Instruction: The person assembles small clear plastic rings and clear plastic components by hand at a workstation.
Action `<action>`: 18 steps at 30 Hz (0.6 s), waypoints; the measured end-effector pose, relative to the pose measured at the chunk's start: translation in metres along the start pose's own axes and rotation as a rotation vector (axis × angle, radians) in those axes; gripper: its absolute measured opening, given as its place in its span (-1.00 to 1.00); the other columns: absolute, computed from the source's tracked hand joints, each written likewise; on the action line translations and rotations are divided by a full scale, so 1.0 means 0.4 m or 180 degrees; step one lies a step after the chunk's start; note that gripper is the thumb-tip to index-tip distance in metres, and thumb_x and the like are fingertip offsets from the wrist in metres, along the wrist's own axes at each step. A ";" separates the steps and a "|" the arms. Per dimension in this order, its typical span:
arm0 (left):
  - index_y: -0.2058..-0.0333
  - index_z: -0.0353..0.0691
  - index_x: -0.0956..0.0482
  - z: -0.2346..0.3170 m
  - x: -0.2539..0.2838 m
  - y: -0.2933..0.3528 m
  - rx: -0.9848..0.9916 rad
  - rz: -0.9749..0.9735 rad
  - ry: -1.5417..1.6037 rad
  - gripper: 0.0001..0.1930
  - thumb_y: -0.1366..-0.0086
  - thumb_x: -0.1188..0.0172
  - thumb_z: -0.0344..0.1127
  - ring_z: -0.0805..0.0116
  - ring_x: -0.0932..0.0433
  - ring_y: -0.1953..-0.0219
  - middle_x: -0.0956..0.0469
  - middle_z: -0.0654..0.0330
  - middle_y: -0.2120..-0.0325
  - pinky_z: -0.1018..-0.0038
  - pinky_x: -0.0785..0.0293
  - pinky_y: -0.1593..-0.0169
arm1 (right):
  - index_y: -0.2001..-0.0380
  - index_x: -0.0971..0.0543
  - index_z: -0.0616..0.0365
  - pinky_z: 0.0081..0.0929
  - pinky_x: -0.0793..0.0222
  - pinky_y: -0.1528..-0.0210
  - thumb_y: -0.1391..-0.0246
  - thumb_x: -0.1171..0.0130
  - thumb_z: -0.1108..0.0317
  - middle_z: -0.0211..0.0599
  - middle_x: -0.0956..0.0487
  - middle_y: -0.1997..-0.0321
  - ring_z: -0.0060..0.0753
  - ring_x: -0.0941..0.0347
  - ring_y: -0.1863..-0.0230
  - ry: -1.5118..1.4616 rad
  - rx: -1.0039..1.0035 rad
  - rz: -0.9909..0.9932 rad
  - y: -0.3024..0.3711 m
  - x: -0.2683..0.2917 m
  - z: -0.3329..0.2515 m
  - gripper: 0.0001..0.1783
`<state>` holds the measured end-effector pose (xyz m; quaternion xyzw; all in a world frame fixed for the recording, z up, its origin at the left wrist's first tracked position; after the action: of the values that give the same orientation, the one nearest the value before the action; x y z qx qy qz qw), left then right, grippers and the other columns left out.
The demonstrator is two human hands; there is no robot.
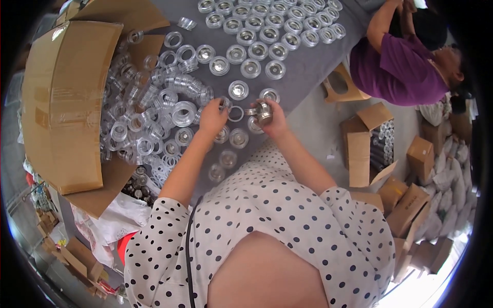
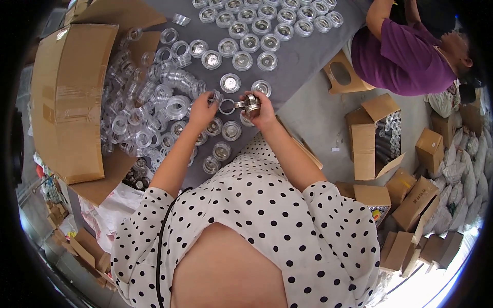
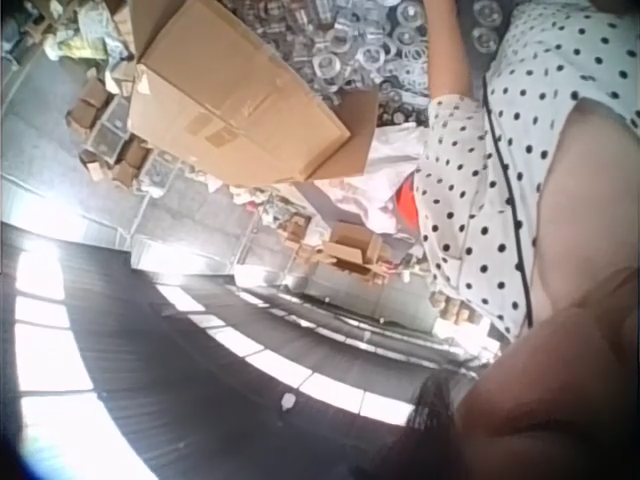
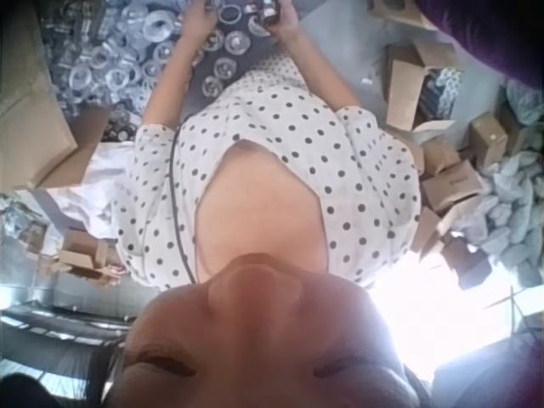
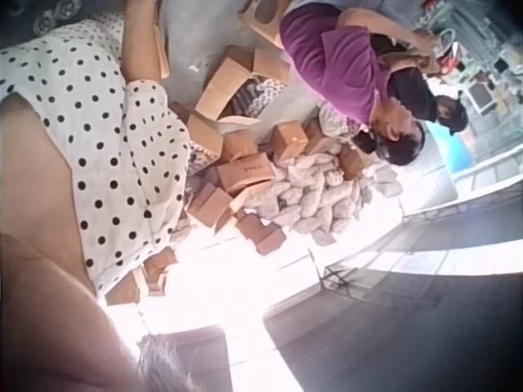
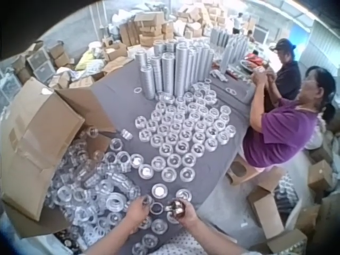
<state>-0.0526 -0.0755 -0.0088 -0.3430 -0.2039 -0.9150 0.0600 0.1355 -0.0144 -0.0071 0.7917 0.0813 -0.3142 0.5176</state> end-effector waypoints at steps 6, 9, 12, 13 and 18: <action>0.16 -0.39 -0.36 -0.064 0.001 -0.046 0.1350 -0.0820 0.3332 -0.70 -0.12 0.00 -0.40 0.33 -0.45 0.19 -0.43 0.15 0.23 0.45 -0.37 0.13 | 0.31 -0.42 0.03 -0.40 -0.27 0.43 0.03 0.11 0.14 -0.29 -0.51 0.29 -0.26 -0.44 0.29 -0.0100 -0.0005 0.0147 0.000 0.011 0.011 -0.72; 0.14 -0.39 -0.36 -0.053 0.000 -0.058 0.0837 -0.0056 0.1963 -0.69 -0.09 0.04 -0.44 0.18 -0.43 0.15 -0.41 0.00 0.21 0.41 -0.34 0.07 | 0.32 -0.42 0.03 -0.37 -0.30 0.44 0.03 0.10 0.14 -0.30 -0.51 0.31 -0.29 -0.43 0.32 -0.0138 -0.0063 0.0210 0.000 0.004 0.020 -0.73; 0.14 -0.36 -0.35 -0.005 0.004 -0.040 -0.0063 0.0820 0.0590 -0.66 -0.05 0.06 -0.48 0.05 -0.41 0.17 -0.39 -0.09 0.23 0.33 -0.33 0.11 | 0.33 -0.43 0.04 -0.33 -0.34 0.45 0.03 0.10 0.14 -0.31 -0.51 0.34 -0.32 -0.43 0.34 -0.0208 -0.0073 0.0247 -0.001 0.000 0.025 -0.73; 0.15 -0.34 -0.36 0.018 0.010 -0.030 -0.0730 0.1042 0.0397 -0.67 -0.04 0.02 -0.47 0.10 -0.42 0.21 -0.40 -0.05 0.25 0.34 -0.34 0.15 | 0.33 -0.43 0.04 -0.33 -0.34 0.45 0.02 0.10 0.14 -0.31 -0.51 0.34 -0.32 -0.43 0.34 -0.0266 -0.0072 0.0247 -0.002 0.000 0.022 -0.73; 0.24 -0.30 -0.41 0.105 -0.002 0.072 -0.0865 -0.0238 0.1481 -0.73 -0.01 -0.08 -0.43 0.30 -0.45 0.36 -0.42 0.08 0.32 0.45 -0.37 0.29 | 0.34 -0.44 0.04 -0.35 -0.35 0.45 0.01 0.11 0.14 -0.30 -0.52 0.31 -0.31 -0.43 0.33 -0.0180 -0.0083 0.0013 -0.012 -0.005 0.021 -0.74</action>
<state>-0.0196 -0.0843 0.0288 -0.1207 -0.0725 -0.9897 0.0248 0.1283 -0.0191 -0.0121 0.7759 0.0691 -0.3343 0.5306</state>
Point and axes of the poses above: each hand's wrist, its own y-axis away from the middle knuckle, its own x-axis out of the back of the hand, z = x × y, the point moved 1 cm from there along -y, towards the middle knuckle
